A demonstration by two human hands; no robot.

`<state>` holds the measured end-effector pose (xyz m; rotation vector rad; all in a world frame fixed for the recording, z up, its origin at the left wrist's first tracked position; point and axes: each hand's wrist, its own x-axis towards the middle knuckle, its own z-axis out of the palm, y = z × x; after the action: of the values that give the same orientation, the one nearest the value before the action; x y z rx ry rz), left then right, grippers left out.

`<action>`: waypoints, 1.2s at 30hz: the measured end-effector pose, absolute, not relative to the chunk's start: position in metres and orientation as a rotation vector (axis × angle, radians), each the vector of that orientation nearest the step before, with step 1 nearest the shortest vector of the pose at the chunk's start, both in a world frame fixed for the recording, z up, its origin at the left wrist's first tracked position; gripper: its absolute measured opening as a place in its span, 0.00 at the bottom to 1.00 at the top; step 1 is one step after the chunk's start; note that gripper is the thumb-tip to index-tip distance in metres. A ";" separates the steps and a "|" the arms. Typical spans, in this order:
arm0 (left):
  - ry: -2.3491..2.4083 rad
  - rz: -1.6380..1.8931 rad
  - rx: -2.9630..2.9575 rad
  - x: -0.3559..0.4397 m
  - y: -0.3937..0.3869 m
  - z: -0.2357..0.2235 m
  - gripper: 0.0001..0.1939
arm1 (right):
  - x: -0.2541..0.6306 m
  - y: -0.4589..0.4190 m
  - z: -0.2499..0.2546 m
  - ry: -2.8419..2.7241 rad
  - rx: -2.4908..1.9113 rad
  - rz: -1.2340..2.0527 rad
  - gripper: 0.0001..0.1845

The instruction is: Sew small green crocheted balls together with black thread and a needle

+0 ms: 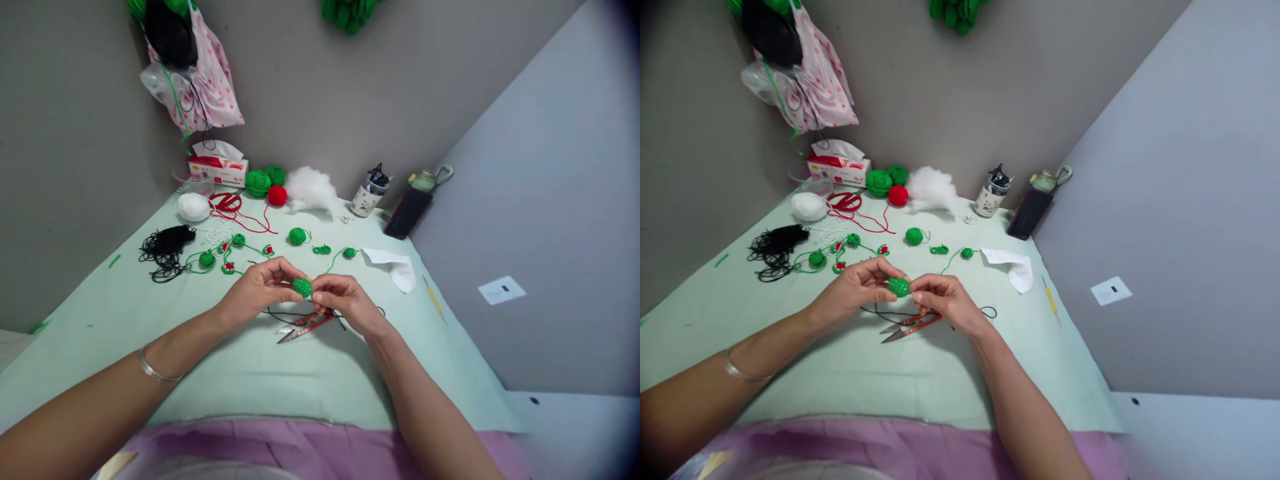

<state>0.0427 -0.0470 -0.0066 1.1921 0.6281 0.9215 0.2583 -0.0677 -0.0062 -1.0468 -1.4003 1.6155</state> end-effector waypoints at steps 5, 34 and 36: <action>0.605 0.897 1.186 0.046 -0.051 -0.008 0.15 | 0.252 -0.068 -0.011 -1.324 -1.000 1.630 0.14; 0.625 0.957 1.390 0.046 -0.052 -0.011 0.12 | 0.244 -0.079 0.002 -1.414 -1.072 1.604 0.11; 0.631 0.961 1.383 0.047 -0.052 -0.012 0.12 | 0.244 -0.079 0.002 -1.423 -1.072 1.603 0.11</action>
<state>0.0466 -0.0516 -0.0120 1.3831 0.6307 0.9609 0.2445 -0.0793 0.0020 -1.0719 -1.4227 1.6030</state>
